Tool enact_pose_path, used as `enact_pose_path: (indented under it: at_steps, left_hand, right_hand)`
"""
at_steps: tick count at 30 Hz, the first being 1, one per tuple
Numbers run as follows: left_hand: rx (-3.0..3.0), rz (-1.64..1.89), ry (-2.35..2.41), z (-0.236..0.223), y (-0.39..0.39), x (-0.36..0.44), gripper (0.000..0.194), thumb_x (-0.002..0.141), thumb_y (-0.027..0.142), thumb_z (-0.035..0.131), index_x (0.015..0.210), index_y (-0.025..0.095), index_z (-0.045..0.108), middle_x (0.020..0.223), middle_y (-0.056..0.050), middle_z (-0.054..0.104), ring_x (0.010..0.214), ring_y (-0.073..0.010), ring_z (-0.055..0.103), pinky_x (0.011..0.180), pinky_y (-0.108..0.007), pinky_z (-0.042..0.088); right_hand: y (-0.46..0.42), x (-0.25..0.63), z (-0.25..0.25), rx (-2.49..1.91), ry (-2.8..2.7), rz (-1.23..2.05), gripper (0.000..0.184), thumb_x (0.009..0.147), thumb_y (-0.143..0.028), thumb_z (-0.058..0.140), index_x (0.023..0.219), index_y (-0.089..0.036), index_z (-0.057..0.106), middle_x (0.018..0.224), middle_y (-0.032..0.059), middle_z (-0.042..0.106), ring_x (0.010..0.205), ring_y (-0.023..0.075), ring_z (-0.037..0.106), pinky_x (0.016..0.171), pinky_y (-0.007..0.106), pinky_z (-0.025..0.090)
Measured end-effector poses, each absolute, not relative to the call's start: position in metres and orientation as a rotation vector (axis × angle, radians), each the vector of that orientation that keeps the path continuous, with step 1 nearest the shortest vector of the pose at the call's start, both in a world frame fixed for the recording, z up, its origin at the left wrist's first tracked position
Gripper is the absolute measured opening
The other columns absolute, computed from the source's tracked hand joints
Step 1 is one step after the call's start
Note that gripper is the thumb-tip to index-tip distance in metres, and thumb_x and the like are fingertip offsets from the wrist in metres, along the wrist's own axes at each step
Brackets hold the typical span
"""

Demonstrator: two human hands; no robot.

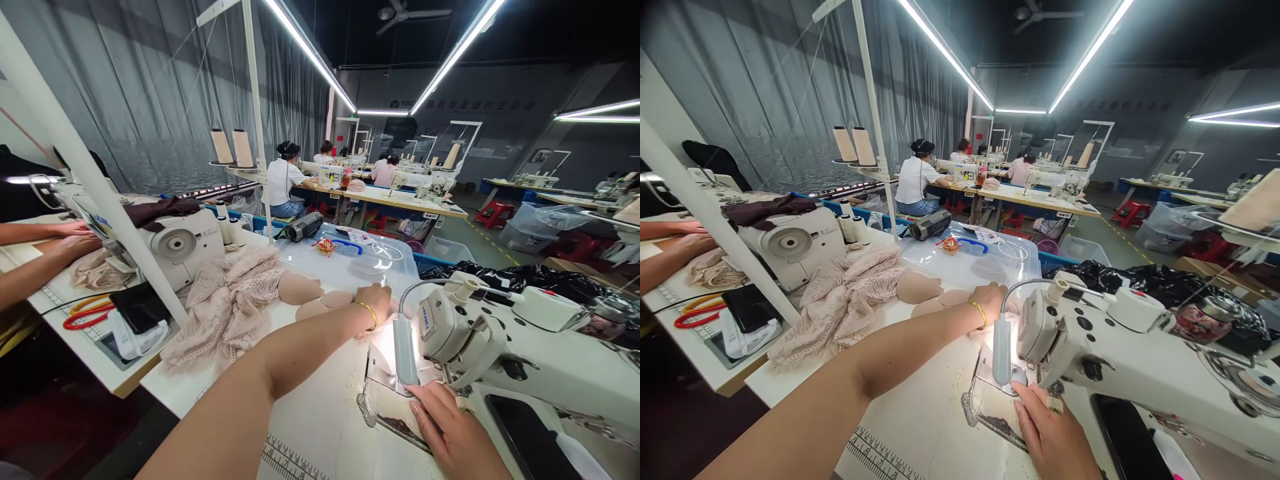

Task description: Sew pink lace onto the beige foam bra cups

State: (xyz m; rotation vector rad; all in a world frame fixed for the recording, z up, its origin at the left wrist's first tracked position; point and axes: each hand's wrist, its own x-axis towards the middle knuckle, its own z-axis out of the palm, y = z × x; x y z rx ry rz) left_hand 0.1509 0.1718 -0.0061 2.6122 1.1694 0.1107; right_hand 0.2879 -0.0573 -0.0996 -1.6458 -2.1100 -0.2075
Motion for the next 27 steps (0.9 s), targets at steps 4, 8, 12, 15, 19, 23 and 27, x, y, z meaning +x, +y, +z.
enact_pose_path:
  at_steps: [4,8,12,15,19,23,27]
  left_hand:
    - [2.598,0.274,1.249,0.017,0.177,0.137,0.031,0.100,0.034,0.066,0.125,0.016,0.064,0.122,-0.009,0.066,0.102,-0.0210,0.067,0.088,-0.040,0.060]
    - [2.606,0.610,1.353,0.051,0.174,0.094,0.030,0.094,0.011,0.053,0.122,0.020,0.061,0.121,-0.009,0.061,0.100,-0.0201,0.064,0.089,-0.035,0.055]
    - [2.712,0.665,1.293,0.037,0.128,0.041,0.027,0.091,0.011,0.051,0.112,0.020,0.064,0.110,-0.009,0.060,0.093,-0.0220,0.060,0.083,-0.037,0.050]
    - [2.905,0.517,0.966,-0.002,0.086,0.022,0.009,0.080,0.015,0.070,0.082,0.021,0.063,0.107,-0.005,0.064,0.101,-0.0248,0.058,0.094,-0.040,0.045]
    - [3.259,0.369,0.154,-0.034,0.069,0.032,0.012,0.084,0.009,0.066,0.086,0.019,0.059,0.106,-0.007,0.066,0.096,-0.0200,0.058,0.093,-0.036,0.044]
    - [3.289,0.206,0.105,-0.033,0.076,0.051,0.014,0.081,0.017,0.070,0.080,0.020,0.057,0.080,-0.004,0.059,0.072,-0.0200,0.053,0.066,-0.035,0.040]
    - [3.295,0.349,0.142,-0.037,0.076,0.058,0.013,0.086,0.012,0.063,0.077,0.020,0.058,0.078,-0.004,0.059,0.071,-0.0191,0.052,0.061,-0.032,0.037]
  right_hand:
    - [-0.059,0.286,-0.101,-1.630,-2.093,-0.176,0.032,0.109,-0.041,0.043,0.123,-0.029,0.070,0.105,0.0067,0.077,0.084,0.0208,0.077,0.064,0.028,0.062]
    - [-0.061,0.284,-0.103,-1.702,-2.058,-0.117,0.035,0.111,-0.039,0.038,0.126,-0.029,0.068,0.094,0.0049,0.078,0.076,0.0215,0.075,0.058,0.028,0.058]
    - [-0.059,0.285,-0.104,-1.666,-2.112,-0.139,0.033,0.111,-0.036,0.038,0.123,-0.028,0.067,0.089,0.0034,0.078,0.065,0.0200,0.072,0.052,0.028,0.055]
    - [-0.057,0.282,-0.104,-1.650,-2.085,-0.192,0.035,0.111,-0.035,0.035,0.120,-0.026,0.067,0.092,0.0046,0.078,0.059,0.0187,0.069,0.051,0.029,0.053]
    - [-0.057,0.278,-0.102,-1.666,-2.065,-0.228,0.036,0.111,-0.035,0.034,0.119,-0.026,0.067,0.089,0.0041,0.077,0.055,0.0189,0.067,0.051,0.031,0.052]
    - [-0.058,0.276,-0.095,-1.651,-2.095,-0.240,0.033,0.111,-0.031,0.034,0.116,-0.025,0.067,0.088,0.0032,0.074,0.055,0.0173,0.066,0.049,0.029,0.051]
    - [-0.059,0.274,-0.087,-1.614,-2.124,-0.235,0.030,0.111,-0.029,0.035,0.113,-0.025,0.065,0.084,0.0004,0.069,0.059,0.0166,0.068,0.051,0.027,0.052]
